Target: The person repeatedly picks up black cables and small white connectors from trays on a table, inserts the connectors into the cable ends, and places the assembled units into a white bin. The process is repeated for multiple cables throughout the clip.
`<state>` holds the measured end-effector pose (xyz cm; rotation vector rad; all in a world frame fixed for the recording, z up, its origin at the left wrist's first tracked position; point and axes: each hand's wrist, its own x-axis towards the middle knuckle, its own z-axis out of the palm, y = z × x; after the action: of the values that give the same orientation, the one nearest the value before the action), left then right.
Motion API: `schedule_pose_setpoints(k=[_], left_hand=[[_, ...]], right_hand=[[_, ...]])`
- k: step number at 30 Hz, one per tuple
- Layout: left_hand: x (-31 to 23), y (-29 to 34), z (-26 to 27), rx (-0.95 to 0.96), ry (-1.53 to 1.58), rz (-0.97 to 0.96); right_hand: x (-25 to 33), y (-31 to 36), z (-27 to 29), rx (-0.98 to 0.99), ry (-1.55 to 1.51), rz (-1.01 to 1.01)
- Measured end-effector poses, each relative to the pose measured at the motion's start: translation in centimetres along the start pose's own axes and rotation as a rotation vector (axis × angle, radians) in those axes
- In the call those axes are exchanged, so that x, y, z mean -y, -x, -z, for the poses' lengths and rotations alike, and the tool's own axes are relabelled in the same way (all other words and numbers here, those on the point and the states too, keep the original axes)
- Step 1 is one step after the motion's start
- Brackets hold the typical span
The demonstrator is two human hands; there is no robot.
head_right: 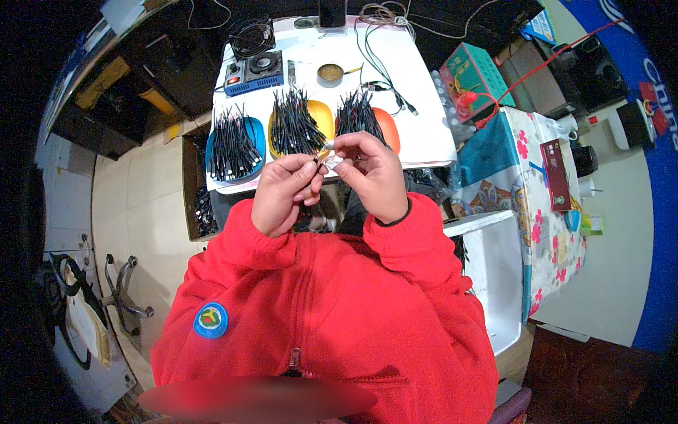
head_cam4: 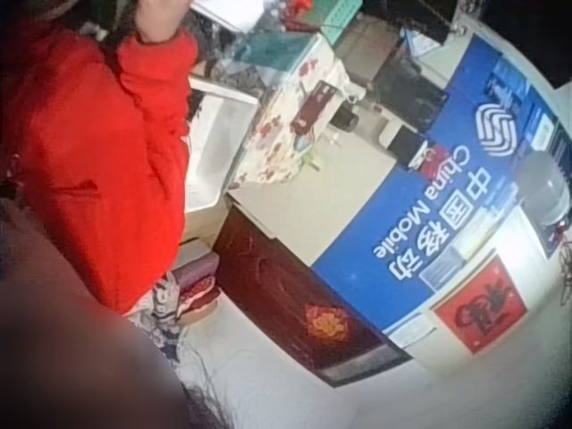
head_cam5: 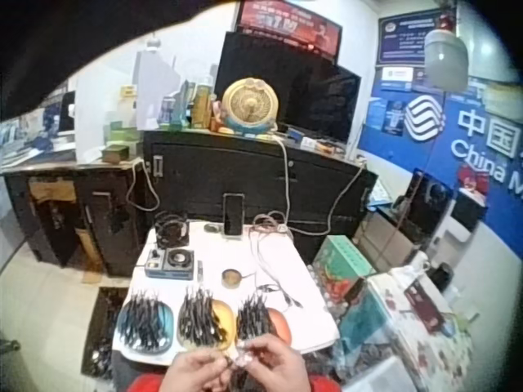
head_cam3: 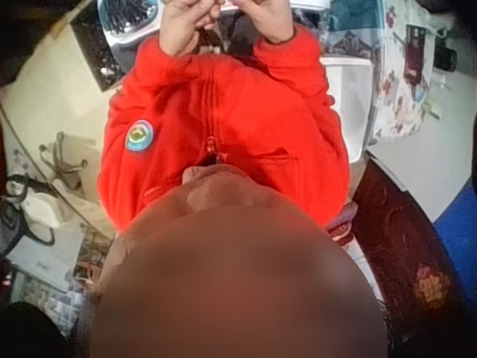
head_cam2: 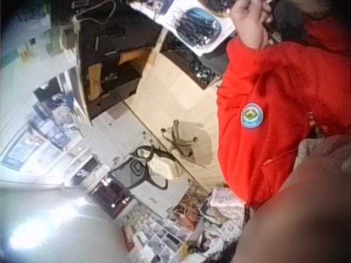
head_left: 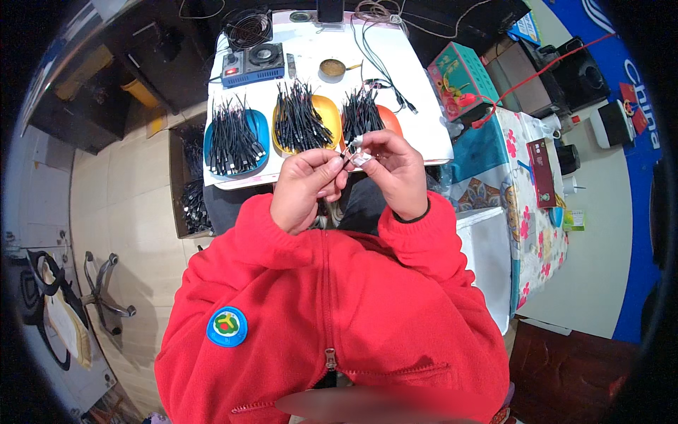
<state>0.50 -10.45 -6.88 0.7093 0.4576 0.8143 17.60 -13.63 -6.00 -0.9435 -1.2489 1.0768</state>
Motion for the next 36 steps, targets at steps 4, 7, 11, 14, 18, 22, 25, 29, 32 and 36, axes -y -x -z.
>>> schedule_pose_setpoints(k=[4, 7, 11, 14, 18, 22, 25, 29, 32, 36], left_hand=[[0.1, -0.1, 0.3, 0.009, 0.017, 0.016], [0.4, -0.1, 0.4, -0.016, -0.070, -0.058], [1.2, 0.0, 0.0, -0.102, -0.496, -0.363], [1.1, 0.1, 0.1, -0.093, -0.467, -0.359], [0.5, -0.1, 0.9, 0.005, -0.049, -0.086], [0.4, -0.2, 1.5, 0.099, 0.089, 0.033], [0.4, -0.4, 1.8, 0.142, 0.077, 0.060], [0.4, -0.4, 1.9, 0.134, -0.180, 0.052], [0.3, -0.4, 2.2, 0.178, -0.675, -0.180], [0.8, -0.7, 2.5, 0.122, -0.682, -0.180]], right_hand=[[-0.2, -0.2, 0.3, 0.016, 0.086, 0.083], [0.2, -0.1, 0.3, -0.003, 0.173, 0.119], [1.0, 0.5, -0.3, -0.078, 0.420, 0.061], [0.7, 0.7, -0.9, -0.130, 0.417, 0.039], [-0.3, 0.4, -1.0, -0.130, -0.190, -0.214], [-0.6, 0.4, -0.9, -0.031, -0.423, -0.338], [-0.2, 0.4, -0.7, -0.053, -0.295, -0.313], [0.1, 0.0, 0.5, 0.053, -0.343, -0.408], [-0.6, -0.3, 1.3, 0.164, -0.516, -0.561], [-2.1, -1.0, 3.3, 0.249, -0.412, -0.665]])
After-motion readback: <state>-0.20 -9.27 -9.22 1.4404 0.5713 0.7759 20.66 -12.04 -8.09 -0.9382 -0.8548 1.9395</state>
